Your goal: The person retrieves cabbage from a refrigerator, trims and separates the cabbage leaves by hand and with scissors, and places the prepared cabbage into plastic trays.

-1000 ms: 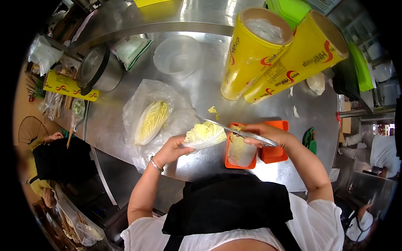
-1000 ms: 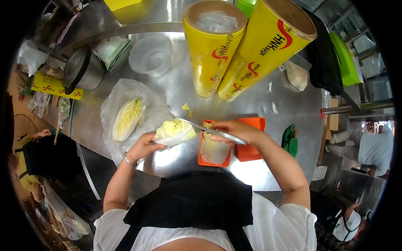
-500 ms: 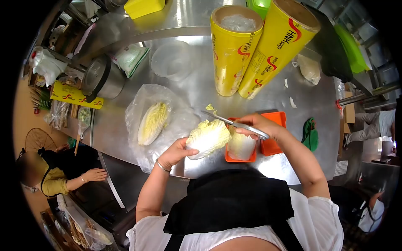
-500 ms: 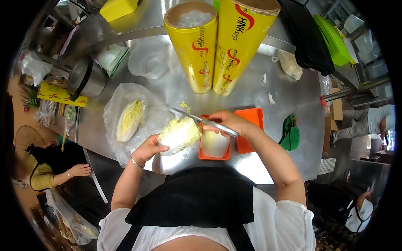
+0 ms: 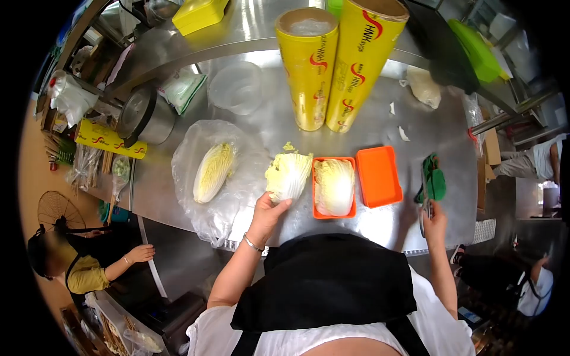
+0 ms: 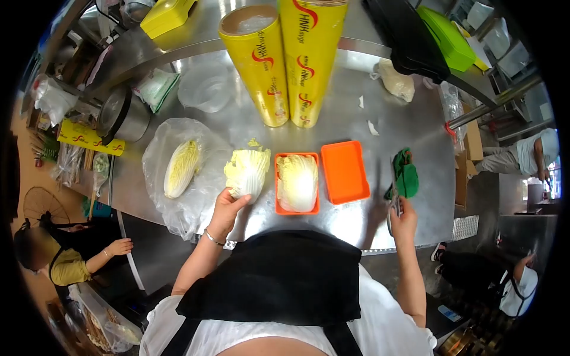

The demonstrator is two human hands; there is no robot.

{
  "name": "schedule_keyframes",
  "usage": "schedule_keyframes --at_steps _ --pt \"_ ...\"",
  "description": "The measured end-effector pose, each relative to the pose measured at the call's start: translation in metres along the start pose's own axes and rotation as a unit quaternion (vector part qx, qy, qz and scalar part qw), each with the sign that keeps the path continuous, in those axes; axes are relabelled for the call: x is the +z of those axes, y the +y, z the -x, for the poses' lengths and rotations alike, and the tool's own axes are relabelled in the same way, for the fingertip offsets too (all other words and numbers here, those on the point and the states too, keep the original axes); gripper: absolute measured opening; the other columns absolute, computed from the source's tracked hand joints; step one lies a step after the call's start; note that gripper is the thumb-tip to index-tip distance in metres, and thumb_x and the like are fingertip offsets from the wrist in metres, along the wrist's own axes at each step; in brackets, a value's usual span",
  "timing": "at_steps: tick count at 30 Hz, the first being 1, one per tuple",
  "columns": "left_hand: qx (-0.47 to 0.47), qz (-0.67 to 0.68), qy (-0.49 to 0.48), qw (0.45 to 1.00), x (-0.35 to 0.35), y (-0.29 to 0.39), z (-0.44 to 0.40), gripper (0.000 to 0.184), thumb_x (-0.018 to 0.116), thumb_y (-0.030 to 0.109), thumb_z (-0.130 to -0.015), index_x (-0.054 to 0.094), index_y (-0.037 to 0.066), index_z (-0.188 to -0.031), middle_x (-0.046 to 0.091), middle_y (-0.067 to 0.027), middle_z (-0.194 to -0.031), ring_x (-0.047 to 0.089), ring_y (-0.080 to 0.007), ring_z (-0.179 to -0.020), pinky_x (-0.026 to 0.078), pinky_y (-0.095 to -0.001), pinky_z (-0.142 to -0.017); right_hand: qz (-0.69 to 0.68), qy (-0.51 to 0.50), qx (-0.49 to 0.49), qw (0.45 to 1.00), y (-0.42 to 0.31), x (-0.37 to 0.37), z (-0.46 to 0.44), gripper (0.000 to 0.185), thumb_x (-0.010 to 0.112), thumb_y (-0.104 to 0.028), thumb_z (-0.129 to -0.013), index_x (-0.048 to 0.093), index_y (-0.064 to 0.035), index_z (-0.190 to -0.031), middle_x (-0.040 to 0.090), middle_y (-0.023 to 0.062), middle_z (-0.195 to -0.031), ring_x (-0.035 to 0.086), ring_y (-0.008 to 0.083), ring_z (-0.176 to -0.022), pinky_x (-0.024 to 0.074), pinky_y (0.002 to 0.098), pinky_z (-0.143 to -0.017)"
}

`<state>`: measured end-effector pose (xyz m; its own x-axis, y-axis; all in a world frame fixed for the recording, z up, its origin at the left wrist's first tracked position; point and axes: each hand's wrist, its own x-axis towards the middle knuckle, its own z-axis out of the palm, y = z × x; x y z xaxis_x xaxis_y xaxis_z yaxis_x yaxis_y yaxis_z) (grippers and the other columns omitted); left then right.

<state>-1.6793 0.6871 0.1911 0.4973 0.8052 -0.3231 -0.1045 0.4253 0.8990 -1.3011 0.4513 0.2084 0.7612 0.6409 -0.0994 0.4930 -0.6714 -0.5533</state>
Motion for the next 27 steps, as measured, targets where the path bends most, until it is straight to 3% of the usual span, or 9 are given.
schedule_keyframes --at_steps 4,6,9,10,13,18,20,23,27 --pt "0.053 -0.191 0.022 0.980 -0.010 -0.004 0.000 0.026 0.066 0.005 -0.082 0.062 0.003 -0.108 0.065 -0.0047 -0.104 0.059 -0.0112 -0.095 0.047 -0.0270 -0.082 0.081 0.067 -0.099 0.989 0.035 0.009 0.013 0.034 0.065 -0.003 -0.075 0.060 0.0031 -0.108 0.060 0.0047 -0.075 0.054 0.0106 -0.066 0.0448 0.0253 -0.061" --pt "0.120 -0.318 0.043 0.939 -0.018 0.012 0.008 0.020 0.066 0.003 -0.080 0.064 0.002 -0.101 0.066 -0.0078 -0.098 0.063 -0.0197 -0.088 0.048 -0.0301 -0.078 -0.108 0.023 0.002 0.994 0.023 0.005 0.020 0.036 0.068 -0.003 -0.074 0.059 0.0024 -0.109 0.058 0.0025 -0.076 0.052 0.0093 -0.066 0.0444 0.0241 -0.061" --pt "0.278 -0.468 0.072 0.836 -0.020 0.036 0.018 0.020 0.063 -0.001 -0.076 0.065 0.004 -0.094 0.064 -0.0110 -0.093 0.061 -0.0325 -0.086 0.049 -0.0364 -0.076 -0.208 -0.034 -0.024 0.977 -0.025 -0.006 0.027 0.044 0.073 -0.002 -0.072 0.057 0.0003 -0.113 0.055 -0.0007 -0.082 0.051 0.0068 -0.071 0.0428 0.0205 -0.064" --pt "0.277 -0.469 0.072 0.836 -0.020 0.044 0.020 0.020 0.063 -0.001 -0.076 0.065 0.004 -0.094 0.064 -0.0110 -0.093 0.061 -0.0325 -0.086 0.049 -0.0364 -0.076 -0.217 -0.049 -0.088 0.971 -0.045 -0.009 0.028 0.046 0.074 -0.001 -0.071 0.057 -0.0003 -0.114 0.054 -0.0018 -0.083 0.050 0.0059 -0.072 0.0419 0.0194 -0.064" --pt "0.449 -0.578 0.065 0.678 -0.018 0.065 0.023 0.022 0.064 -0.004 -0.070 0.064 0.008 -0.088 0.065 -0.0069 -0.092 0.061 -0.0285 -0.085 0.049 -0.0369 -0.074 -0.254 -0.067 -0.083 0.961 -0.071 -0.009 0.020 0.046 0.073 0.000 -0.072 0.055 -0.0008 -0.115 0.052 -0.0027 -0.084 0.047 0.0042 -0.071 0.0392 0.0174 -0.062" --pt "0.335 -0.401 0.146 0.840 -0.002 0.041 0.036 0.017 0.065 -0.004 -0.078 0.065 0.005 -0.092 0.065 -0.0088 -0.092 0.062 -0.0246 -0.088 0.049 -0.0343 -0.076 -0.319 0.035 -0.021 0.947 -0.028 0.008 0.007 0.040 0.070 -0.003 -0.077 0.055 -0.0016 -0.114 0.051 -0.0025 -0.080 0.045 0.0043 -0.068 0.0376 0.0188 -0.058" --pt "0.095 0.000 0.133 0.987 0.003 0.029 0.037 0.027 0.063 0.001 -0.085 0.056 -0.001 -0.112 0.063 -0.0078 -0.105 0.059 -0.0142 -0.097 0.047 -0.0288 -0.084 -0.183 0.063 -0.003 0.981 0.013 0.011 0.001 0.040 0.070 -0.010 -0.078 0.056 -0.0032 -0.114 0.057 0.0035 -0.076 0.052 0.0111 -0.065 0.0422 0.0248 -0.058" --pt "-0.003 0.144 0.082 0.986 0.022 0.018 0.034 0.033 0.063 0.002 -0.085 0.052 0.003 -0.117 0.062 -0.0078 -0.110 0.060 -0.0160 -0.100 0.048 -0.0293 -0.086 0.088 -0.013 0.029 0.996 0.037 0.014 0.003 0.046 0.071 -0.023 -0.073 0.058 -0.0064 -0.114 0.063 0.0176 -0.086 0.062 0.0352 -0.077 0.0483 0.0431 -0.066" --pt "-0.072 0.152 0.036 0.985 0.033 0.005 0.020 0.034 0.064 0.004 -0.085 0.053 0.006 -0.117 0.061 -0.0052 -0.112 0.060 -0.0151 -0.100 0.049 -0.0297 -0.085 0.357 -0.062 -0.032 0.931 -0.020 -0.010 0.012 0.044 0.073 -0.023 -0.073 0.060 -0.0056 -0.111 0.061 0.0159 -0.102 0.062 0.0312 -0.088 0.0503 0.0422 -0.072"
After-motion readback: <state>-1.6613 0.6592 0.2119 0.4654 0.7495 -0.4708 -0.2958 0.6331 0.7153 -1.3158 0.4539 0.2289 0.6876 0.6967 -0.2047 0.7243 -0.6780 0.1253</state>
